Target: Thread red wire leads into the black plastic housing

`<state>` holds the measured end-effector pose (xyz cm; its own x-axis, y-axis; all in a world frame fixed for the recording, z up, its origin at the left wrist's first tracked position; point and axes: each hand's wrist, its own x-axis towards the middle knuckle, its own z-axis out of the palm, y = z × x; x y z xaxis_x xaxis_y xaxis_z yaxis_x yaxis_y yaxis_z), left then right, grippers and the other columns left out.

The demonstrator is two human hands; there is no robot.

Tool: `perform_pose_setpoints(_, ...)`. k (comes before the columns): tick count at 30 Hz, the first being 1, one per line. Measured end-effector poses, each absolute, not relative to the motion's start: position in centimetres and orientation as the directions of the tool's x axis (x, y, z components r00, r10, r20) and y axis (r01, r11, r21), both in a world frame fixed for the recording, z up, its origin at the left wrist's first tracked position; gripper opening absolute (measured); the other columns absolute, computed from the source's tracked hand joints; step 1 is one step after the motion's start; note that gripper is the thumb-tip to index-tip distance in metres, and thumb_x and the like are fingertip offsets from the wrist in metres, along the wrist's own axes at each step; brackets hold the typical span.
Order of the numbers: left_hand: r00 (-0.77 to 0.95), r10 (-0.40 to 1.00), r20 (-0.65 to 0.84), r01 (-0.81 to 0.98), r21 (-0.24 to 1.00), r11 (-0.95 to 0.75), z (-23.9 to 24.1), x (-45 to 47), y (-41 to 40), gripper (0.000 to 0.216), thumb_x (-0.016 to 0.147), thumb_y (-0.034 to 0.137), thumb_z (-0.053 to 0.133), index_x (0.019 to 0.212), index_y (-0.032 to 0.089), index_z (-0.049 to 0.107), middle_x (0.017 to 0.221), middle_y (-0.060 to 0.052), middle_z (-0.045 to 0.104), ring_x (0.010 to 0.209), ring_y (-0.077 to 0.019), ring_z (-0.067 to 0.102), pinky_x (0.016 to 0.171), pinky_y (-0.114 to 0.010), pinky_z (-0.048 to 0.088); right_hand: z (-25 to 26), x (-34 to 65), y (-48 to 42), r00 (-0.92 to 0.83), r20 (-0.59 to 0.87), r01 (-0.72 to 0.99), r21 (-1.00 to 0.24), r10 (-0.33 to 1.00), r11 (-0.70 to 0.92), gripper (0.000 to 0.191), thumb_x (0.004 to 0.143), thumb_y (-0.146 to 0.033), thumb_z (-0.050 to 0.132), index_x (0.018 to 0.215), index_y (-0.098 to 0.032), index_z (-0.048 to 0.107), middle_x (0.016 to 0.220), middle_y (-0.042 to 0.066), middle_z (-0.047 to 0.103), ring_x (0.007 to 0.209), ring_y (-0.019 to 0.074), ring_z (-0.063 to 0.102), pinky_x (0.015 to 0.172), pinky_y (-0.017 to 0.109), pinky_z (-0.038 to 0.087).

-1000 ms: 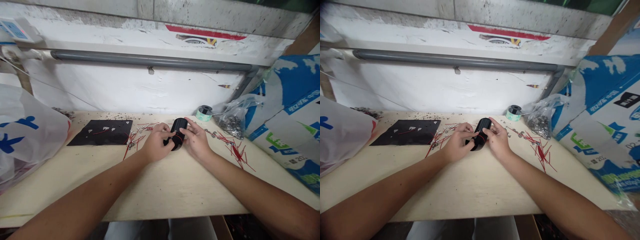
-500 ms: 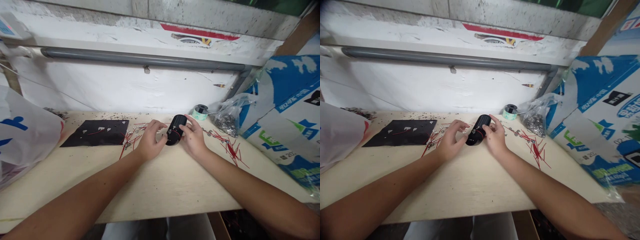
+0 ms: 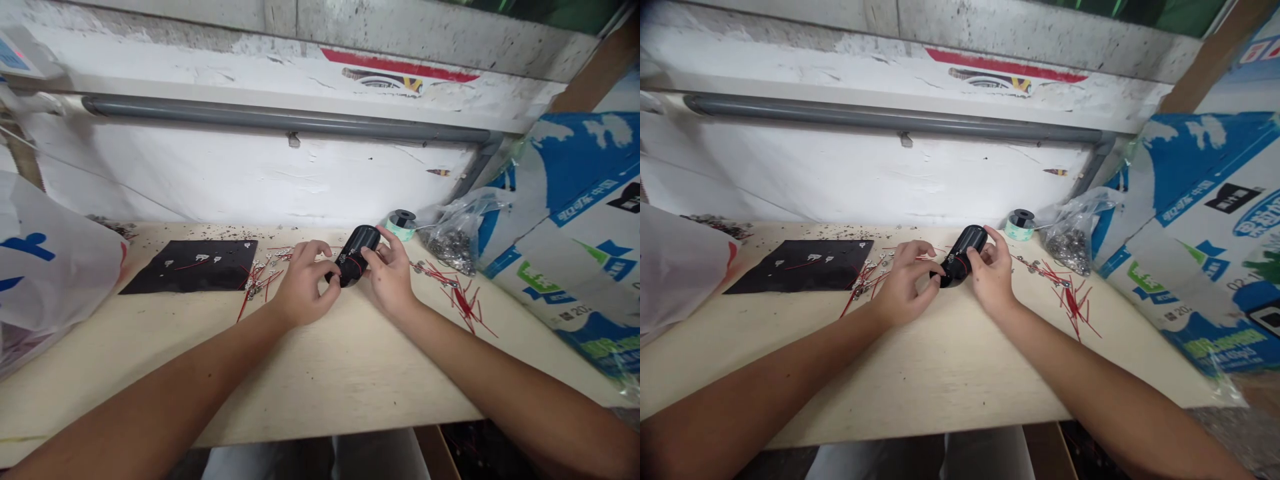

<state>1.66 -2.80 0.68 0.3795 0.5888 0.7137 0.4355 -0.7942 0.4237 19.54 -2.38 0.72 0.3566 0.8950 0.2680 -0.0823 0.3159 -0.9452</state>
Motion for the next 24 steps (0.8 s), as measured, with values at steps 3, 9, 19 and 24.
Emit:
perform_pose_setpoints(3, 0.504, 0.609, 0.613, 0.473, 0.394, -0.788, 0.4, 1.7, -2.8, 0.021, 0.091, 0.020, 0.054, 0.100, 0.021, 0.073, 0.122, -0.010, 0.054, 0.116, -0.0304, 0.044, 0.104, -0.051, 0.036, 0.9, 19.5, -2.5, 0.346, 0.308, -0.048, -0.937, 0.886, 0.345, 0.061, 0.075, -0.032, 0.074, 0.131, -0.027, 0.050, 0.088, 0.000, 0.063, 0.075, 0.0171, 0.058, 0.063, 0.032, 0.048)
perform_pose_setpoints(9, 0.532, 0.690, 0.491, 0.545, 0.425, -0.723, -0.7, 1.7, -2.1, 0.031, 0.094, 0.020, 0.051, 0.118, 0.026, 0.070, 0.120, -0.009, 0.054, 0.110, -0.0294, 0.043, 0.101, -0.052, 0.035, 1.4, 18.9, -3.4, 0.244, 0.501, 0.125, -0.865, 0.830, 0.485, 0.051, 0.082, -0.027, 0.070, 0.130, -0.025, 0.052, 0.087, 0.002, 0.062, 0.084, 0.0200, 0.061, 0.074, 0.035, 0.051)
perform_pose_setpoints(19, 0.492, 0.718, 0.492, 0.593, 0.414, -0.690, -0.2, 1.8, -2.2, 0.009, 0.093, 0.024, 0.060, 0.094, 0.021, 0.069, 0.113, -0.007, 0.059, 0.107, -0.0278, 0.044, 0.096, -0.045, 0.035, 0.8, 18.9, -3.2, 0.198, 0.556, 0.182, -0.830, 0.807, 0.527, 0.051, 0.086, -0.030, 0.067, 0.134, -0.028, 0.049, 0.088, 0.003, 0.061, 0.083, 0.0210, 0.062, 0.058, 0.032, 0.052)
perform_pose_setpoints(24, 0.384, 0.757, 0.528, 0.606, 0.475, -0.638, 0.4, 1.8, -2.4, 0.013, 0.099, 0.025, 0.047, 0.094, 0.020, 0.058, 0.106, -0.006, 0.062, 0.101, -0.0253, 0.048, 0.088, -0.041, 0.034, 0.5, 20.6, -1.6, 0.291, 0.574, 0.237, -0.818, 0.766, 0.523, 0.054, 0.082, -0.024, 0.068, 0.133, -0.025, 0.051, 0.085, 0.000, 0.060, 0.079, 0.0188, 0.059, 0.077, 0.038, 0.052)
